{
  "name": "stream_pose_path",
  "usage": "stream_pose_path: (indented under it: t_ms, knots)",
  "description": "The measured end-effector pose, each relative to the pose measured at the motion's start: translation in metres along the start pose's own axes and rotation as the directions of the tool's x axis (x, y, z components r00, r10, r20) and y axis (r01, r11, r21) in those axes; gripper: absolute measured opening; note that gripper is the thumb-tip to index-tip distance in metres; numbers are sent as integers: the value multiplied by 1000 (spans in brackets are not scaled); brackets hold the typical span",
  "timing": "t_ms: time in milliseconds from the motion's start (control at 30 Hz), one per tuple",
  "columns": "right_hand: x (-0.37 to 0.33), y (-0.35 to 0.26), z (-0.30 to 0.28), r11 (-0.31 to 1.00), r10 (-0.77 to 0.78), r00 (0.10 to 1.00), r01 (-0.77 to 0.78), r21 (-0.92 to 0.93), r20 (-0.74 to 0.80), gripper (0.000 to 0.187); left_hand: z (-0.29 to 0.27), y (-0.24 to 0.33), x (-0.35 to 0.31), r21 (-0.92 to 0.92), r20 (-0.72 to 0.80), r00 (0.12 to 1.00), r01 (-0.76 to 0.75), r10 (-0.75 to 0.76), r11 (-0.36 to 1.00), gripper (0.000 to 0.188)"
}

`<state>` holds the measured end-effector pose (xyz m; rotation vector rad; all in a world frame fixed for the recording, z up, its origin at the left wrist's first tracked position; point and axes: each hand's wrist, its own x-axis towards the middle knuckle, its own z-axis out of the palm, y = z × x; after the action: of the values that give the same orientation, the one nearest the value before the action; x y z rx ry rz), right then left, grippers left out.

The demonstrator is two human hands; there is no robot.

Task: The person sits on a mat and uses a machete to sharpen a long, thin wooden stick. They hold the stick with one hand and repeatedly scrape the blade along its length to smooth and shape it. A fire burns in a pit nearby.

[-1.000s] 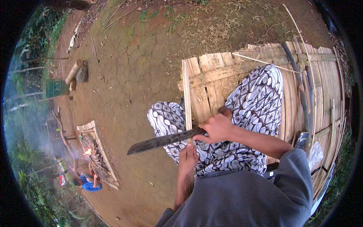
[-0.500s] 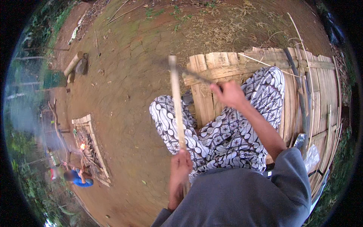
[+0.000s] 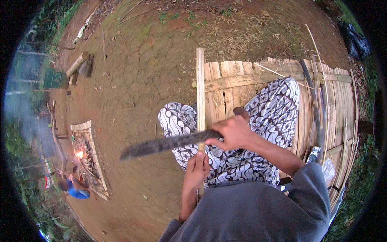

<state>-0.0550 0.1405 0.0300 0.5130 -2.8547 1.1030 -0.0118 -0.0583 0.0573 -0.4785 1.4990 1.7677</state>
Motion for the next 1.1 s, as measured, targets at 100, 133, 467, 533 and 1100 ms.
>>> stream_pose_path:
  t_ms: [100,133,467,533,1100]
  knots:
    - [-4,-18,2,993,-95,993,99,-58,62,49,-1,-2,-3,23,-9,1000,-15,15,1000,38]
    - [-5,-19,3,992,-115,992,118,-49,49,50,-2,-4,-5,32,-13,1000,-22,22,999,38]
    - [66,135,-54,735,644,701,-678,-7,-307,67,4,-32,-53,260,-132,991,4,32,965,44]
    - [58,145,-77,753,630,676,-652,89,-382,70,-2,-22,-51,-5,35,996,-82,82,997,46]
    - [-8,-10,-29,999,-43,998,44,31,-56,47,6,1,14,-191,62,980,-172,187,966,42]
